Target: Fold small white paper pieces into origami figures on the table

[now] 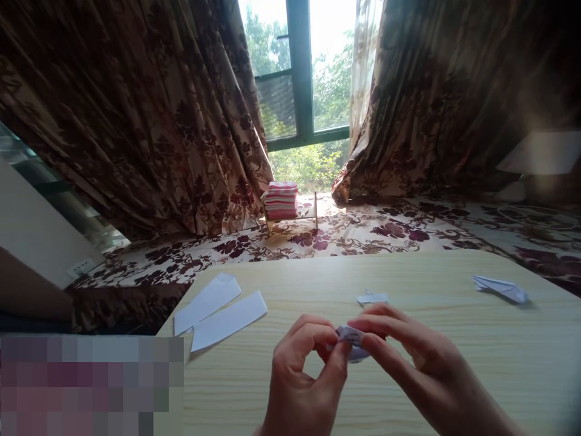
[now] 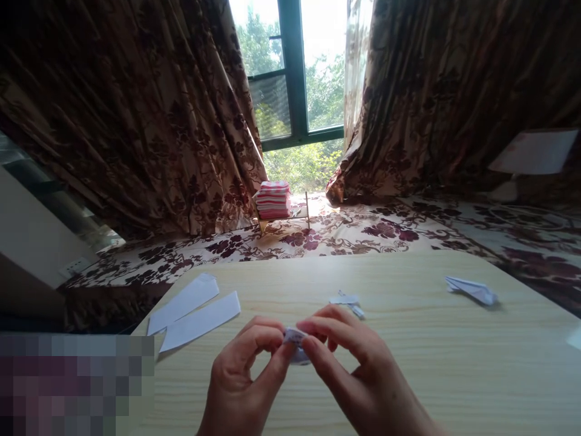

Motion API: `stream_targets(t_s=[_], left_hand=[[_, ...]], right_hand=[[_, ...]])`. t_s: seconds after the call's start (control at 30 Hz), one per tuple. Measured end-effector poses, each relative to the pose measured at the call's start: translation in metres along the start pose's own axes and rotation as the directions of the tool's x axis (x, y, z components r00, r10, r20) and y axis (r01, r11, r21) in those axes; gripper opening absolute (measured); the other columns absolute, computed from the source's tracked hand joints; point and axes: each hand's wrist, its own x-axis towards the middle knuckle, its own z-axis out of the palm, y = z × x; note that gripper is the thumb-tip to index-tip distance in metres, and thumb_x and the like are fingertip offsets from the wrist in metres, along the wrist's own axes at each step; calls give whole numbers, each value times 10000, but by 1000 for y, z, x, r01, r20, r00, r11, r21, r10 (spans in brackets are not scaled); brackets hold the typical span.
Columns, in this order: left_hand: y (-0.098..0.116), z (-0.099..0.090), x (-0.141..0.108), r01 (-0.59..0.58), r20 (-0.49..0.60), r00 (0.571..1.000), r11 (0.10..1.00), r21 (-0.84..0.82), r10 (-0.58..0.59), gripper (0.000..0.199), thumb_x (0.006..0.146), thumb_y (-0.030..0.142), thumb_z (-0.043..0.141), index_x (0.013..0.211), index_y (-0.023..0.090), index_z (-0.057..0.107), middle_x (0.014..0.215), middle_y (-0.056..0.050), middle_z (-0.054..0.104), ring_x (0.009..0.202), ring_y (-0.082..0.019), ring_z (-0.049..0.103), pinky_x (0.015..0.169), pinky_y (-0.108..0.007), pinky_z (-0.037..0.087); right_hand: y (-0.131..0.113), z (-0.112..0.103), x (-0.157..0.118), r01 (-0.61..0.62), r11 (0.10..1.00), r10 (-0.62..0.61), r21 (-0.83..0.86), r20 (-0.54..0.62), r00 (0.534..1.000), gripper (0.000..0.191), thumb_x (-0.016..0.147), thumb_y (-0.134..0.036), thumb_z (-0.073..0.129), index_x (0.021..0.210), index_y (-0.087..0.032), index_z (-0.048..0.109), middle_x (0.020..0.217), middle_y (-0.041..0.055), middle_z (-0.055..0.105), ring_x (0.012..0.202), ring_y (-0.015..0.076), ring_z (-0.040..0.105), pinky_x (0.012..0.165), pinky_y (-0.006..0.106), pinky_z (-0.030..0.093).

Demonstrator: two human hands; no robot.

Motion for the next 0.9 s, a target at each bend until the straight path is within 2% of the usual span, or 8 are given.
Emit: stream_targets(t_s=[0.1,0.23,0.33,0.47,0.53,0.63,0.77,0.9], left_hand=[[0,-1,-1,36,41,999,999,-29,-35,106,836,163,583,738,163,625,777,-30,612,708,-139,584,656,-274,504],[-2,-1,-2,154,100,985,979,-134,-142,130,835,199,598,711,162,611,782,-39,617,723,-159,585,674,-304,506],[-1,-1,-3,193,132,976,967,-164,-172,147,833,217,607,698,159,609,768,-40,611,727,-164,580,682,-314,503],[2,0,-4,171,136,979,978,-118,-155,143,834,183,590,694,158,591,801,-52,626,750,-167,583,697,-311,500],[4,0,-4,103,116,988,993,-49,-97,139,829,141,573,691,156,574,789,-51,623,744,-162,588,688,-299,496],[3,1,-2,-76,79,994,995,64,71,139,799,63,564,687,146,565,751,-49,616,732,-153,592,674,-277,492],[0,0,0,-279,86,959,949,146,268,137,771,-4,560,730,125,582,743,-68,627,734,-154,577,662,-271,487],[-2,-1,0,-375,145,925,906,197,352,148,764,-27,550,779,113,592,758,-87,645,732,-162,556,662,-291,477]], right_hand=[[-1,0,0,-126,991,127,52,-19,992,193,880,-330,560,761,-209,651,767,25,617,710,160,596,612,250,503],[-4,-1,1,-246,961,239,130,66,969,289,899,-378,522,700,-202,636,712,7,579,657,134,560,589,228,465],[-4,-1,1,-267,953,252,144,109,961,297,907,-375,513,711,-204,655,716,7,584,672,131,560,600,224,449],[-1,-1,-1,-211,966,203,150,68,977,269,899,-339,541,697,-198,649,723,6,571,651,121,546,587,225,440],[1,-2,-1,-185,974,177,129,72,982,241,897,-314,552,707,-202,650,740,10,582,676,126,555,605,230,448],[4,-4,-2,-136,986,126,94,107,986,157,888,-272,572,769,-220,661,783,18,618,744,145,583,642,240,467],[6,-5,-2,-24,999,21,25,102,995,78,875,-210,579,846,-237,646,834,20,635,789,151,601,665,244,478],[6,-7,-2,28,998,-20,-56,140,990,102,875,-165,556,827,-231,618,817,10,627,761,137,600,656,237,474]])
